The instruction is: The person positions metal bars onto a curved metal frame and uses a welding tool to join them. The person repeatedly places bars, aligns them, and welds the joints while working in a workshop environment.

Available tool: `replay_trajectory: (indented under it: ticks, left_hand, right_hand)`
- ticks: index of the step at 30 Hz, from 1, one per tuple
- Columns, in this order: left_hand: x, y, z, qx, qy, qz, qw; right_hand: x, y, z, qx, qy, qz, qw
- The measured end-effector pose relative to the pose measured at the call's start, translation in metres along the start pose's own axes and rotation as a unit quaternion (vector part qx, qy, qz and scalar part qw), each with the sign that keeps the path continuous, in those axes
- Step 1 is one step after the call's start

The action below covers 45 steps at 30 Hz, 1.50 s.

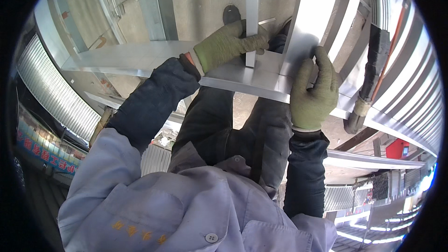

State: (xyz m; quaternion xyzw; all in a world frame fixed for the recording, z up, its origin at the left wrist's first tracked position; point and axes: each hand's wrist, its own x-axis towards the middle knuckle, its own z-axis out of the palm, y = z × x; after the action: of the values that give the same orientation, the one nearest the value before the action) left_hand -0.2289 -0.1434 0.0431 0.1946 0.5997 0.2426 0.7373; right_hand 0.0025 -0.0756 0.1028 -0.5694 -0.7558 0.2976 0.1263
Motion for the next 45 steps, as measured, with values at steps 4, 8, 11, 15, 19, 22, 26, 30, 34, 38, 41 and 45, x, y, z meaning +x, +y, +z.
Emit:
replay_trajectory:
  ticks: [4,8,11,15,19,22,26,30,34,38,41,45]
  left_hand:
    - [0.000,-0.001,-0.002,-0.005,0.004,0.005,1.000]
    - [-0.005,0.007,0.000,-0.021,0.020,-0.006,1.000]
    - [-0.002,0.004,-0.001,0.010,0.021,-0.012,1.000]
    - [-0.002,0.000,-0.001,0.016,0.022,-0.026,0.999]
    - [-0.003,0.002,-0.001,0.004,0.010,-0.049,0.999]
    - [-0.007,0.006,-0.004,-0.009,0.015,-0.023,1.000]
    - [-0.004,-0.012,-0.002,0.046,0.025,0.013,0.999]
    - [0.001,-0.009,-0.004,0.107,0.014,0.025,0.994]
    - [0.005,-0.003,-0.011,0.124,-0.048,0.002,0.991]
    - [0.018,0.019,-0.032,0.257,-0.158,-0.083,0.950]
    - [0.022,0.027,-0.032,0.329,-0.156,-0.138,0.921]
    - [0.022,-0.006,-0.040,0.315,-0.167,0.029,0.934]
  right_hand:
    - [0.001,0.000,0.003,-0.012,-0.019,-0.004,1.000]
    - [-0.001,0.003,0.005,0.016,-0.026,0.005,1.000]
    - [-0.001,0.003,0.000,0.018,-0.056,0.034,0.998]
    - [-0.001,0.000,0.001,0.033,-0.044,0.041,0.998]
    - [0.021,0.002,0.007,0.166,-0.030,-0.084,0.982]
    - [0.077,-0.015,0.021,0.162,-0.109,-0.140,0.971]
    - [0.130,-0.038,0.053,0.099,-0.197,-0.194,0.956]
    - [0.156,-0.046,0.073,0.001,-0.256,-0.210,0.944]
    - [0.159,-0.046,0.072,-0.051,-0.275,-0.205,0.938]
    - [0.159,-0.039,0.070,-0.074,-0.280,-0.208,0.934]
    - [0.158,-0.038,0.078,-0.068,-0.287,-0.222,0.929]
    - [0.155,-0.037,0.077,-0.082,-0.294,-0.217,0.927]
